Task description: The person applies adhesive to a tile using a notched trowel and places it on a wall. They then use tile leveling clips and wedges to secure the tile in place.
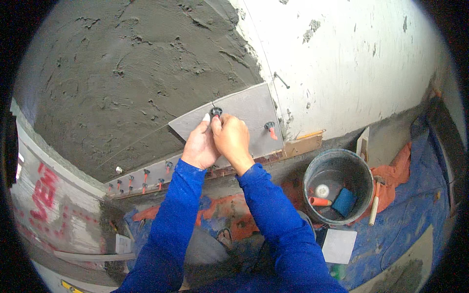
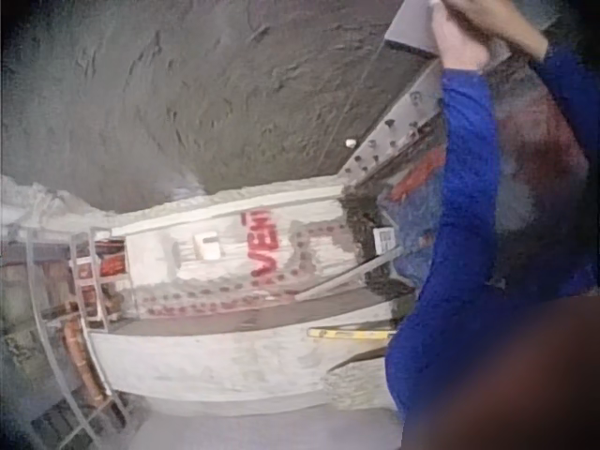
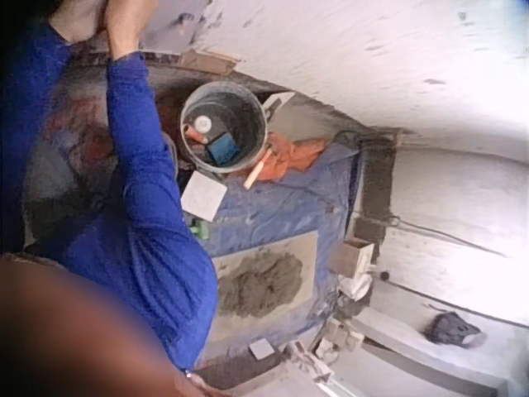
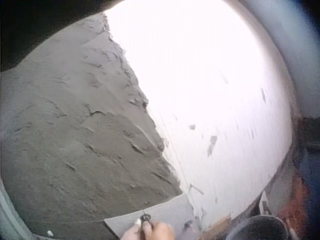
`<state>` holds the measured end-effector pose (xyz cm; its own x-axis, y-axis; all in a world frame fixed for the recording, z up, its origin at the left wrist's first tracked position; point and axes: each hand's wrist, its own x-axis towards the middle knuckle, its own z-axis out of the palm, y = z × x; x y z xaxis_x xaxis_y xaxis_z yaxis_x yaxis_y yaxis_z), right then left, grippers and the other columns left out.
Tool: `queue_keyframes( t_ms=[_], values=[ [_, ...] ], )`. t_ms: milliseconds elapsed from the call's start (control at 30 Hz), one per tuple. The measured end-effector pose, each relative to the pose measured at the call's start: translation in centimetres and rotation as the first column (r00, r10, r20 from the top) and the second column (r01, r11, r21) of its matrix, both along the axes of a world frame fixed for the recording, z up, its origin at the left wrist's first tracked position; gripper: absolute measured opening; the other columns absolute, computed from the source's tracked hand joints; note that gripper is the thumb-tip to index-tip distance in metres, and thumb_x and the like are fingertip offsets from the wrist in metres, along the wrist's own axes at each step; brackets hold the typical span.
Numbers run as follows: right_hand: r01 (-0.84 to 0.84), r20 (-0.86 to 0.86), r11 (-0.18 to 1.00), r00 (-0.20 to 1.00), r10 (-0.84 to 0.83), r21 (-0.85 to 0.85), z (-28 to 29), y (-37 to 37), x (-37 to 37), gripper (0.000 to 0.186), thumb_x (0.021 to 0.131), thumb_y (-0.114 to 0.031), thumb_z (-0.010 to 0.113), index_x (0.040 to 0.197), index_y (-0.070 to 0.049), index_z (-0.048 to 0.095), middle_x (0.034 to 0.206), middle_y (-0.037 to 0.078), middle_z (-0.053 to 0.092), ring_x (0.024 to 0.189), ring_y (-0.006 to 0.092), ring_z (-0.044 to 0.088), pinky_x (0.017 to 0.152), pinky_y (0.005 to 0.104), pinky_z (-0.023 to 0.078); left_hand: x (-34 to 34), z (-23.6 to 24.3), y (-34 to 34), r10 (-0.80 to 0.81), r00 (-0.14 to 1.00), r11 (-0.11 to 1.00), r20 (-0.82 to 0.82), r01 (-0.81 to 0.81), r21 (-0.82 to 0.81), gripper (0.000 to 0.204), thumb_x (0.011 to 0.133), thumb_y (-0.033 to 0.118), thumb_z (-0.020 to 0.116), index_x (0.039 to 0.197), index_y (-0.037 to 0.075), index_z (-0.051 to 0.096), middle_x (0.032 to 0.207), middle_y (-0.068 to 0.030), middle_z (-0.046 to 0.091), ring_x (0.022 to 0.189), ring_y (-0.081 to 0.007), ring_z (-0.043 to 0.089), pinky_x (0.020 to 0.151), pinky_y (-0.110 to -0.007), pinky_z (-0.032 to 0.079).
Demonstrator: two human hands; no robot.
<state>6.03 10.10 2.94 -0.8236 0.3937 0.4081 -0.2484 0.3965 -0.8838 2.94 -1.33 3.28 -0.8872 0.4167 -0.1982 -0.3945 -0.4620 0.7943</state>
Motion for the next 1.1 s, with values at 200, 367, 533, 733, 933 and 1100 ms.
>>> queue_keyframes(
  t_ms=[200, 367, 533, 733, 933, 1100],
  values=[
    [0.031, -0.019, 0.999, 0.999, -0.031, 0.013, -0.2, -0.3, 0.1, 0.035, 0.097, -0.033, 0.062, 0.086, -0.001, 0.074, 0.081, 0.029, 0.071, 0.083, 0.0506, 0.071, 0.077, 0.0595, 0.055, -2.3, 0.0, 0.0, -0.003, 1.0, 0.997, 0.024, 0.001, 0.077, 0.025, 0.104, 0.032, 0.063, 0.111, 0.01, 0.071, 0.106, -0.0058, 0.075, 0.102, -0.0216, 0.069, 0.093, -0.039, 0.054],
    [0.09, -0.029, 0.987, 0.996, -0.087, 0.131, 0.0, -0.3, 0.4, 0.032, 0.096, -0.032, 0.063, 0.086, -0.003, 0.074, 0.079, 0.026, 0.072, 0.08, 0.0495, 0.072, 0.074, 0.0583, 0.056, -1.5, 2.5, 0.9, 0.063, 0.827, 0.671, -0.559, -0.45, -0.59, 0.02, 0.096, 0.021, 0.068, 0.089, 0.004, 0.074, 0.086, -0.004, 0.073, 0.077, -0.0133, 0.066, 0.069, -0.032, 0.049],
    [0.132, -0.094, 0.977, 0.989, -0.117, 0.165, 0.0, -0.4, 0.5, 0.031, 0.095, -0.031, 0.064, 0.083, -0.004, 0.073, 0.077, 0.025, 0.072, 0.077, 0.0488, 0.071, 0.071, 0.0579, 0.056, -1.1, 2.8, 0.3, 0.056, 0.776, 0.56, -0.628, -0.545, -0.624, 0.027, 0.098, 0.02, 0.062, 0.084, 0.001, 0.075, 0.081, -0.0039, 0.073, 0.071, -0.0119, 0.064, 0.063, -0.031, 0.047],
    [0.025, -0.084, 0.997, 0.996, -0.03, -0.066, -0.3, -0.5, -0.2, 0.034, 0.096, -0.03, 0.063, 0.081, 0.0, 0.07, 0.076, 0.029, 0.069, 0.077, 0.0507, 0.069, 0.072, 0.0593, 0.052, -2.2, -0.4, -1.0, -0.206, 0.971, 0.945, -0.122, 0.23, 0.231, 0.037, 0.112, 0.035, 0.045, 0.122, 0.006, 0.066, 0.12, -0.0095, 0.071, 0.113, -0.0256, 0.066, 0.102, -0.042, 0.051],
    [0.067, -0.146, 0.992, 0.986, -0.082, -0.105, -0.6, -0.9, -0.1, 0.038, 0.097, -0.029, 0.065, 0.077, 0.004, 0.068, 0.071, 0.029, 0.065, 0.068, 0.0461, 0.068, 0.064, 0.0511, 0.05, -2.2, -1.8, 0.2, -0.064, 0.998, 0.955, 0.003, 0.061, 0.292, 0.03, 0.111, 0.035, 0.052, 0.115, 0.01, 0.068, 0.11, -0.0074, 0.073, 0.105, -0.0239, 0.068, 0.095, -0.04, 0.055],
    [0.06, -0.166, 0.995, 0.984, -0.072, -0.075, -0.6, -0.7, -0.2, 0.037, 0.097, -0.028, 0.065, 0.077, 0.003, 0.068, 0.07, 0.027, 0.066, 0.067, 0.0438, 0.069, 0.064, 0.0501, 0.05, -1.7, 0.9, 0.2, 0.152, 0.886, 0.9, -0.438, -0.308, -0.31, 0.022, 0.102, 0.024, 0.068, 0.108, 0.003, 0.073, 0.102, -0.006, 0.074, 0.094, -0.0176, 0.068, 0.086, -0.035, 0.053]
  ],
)
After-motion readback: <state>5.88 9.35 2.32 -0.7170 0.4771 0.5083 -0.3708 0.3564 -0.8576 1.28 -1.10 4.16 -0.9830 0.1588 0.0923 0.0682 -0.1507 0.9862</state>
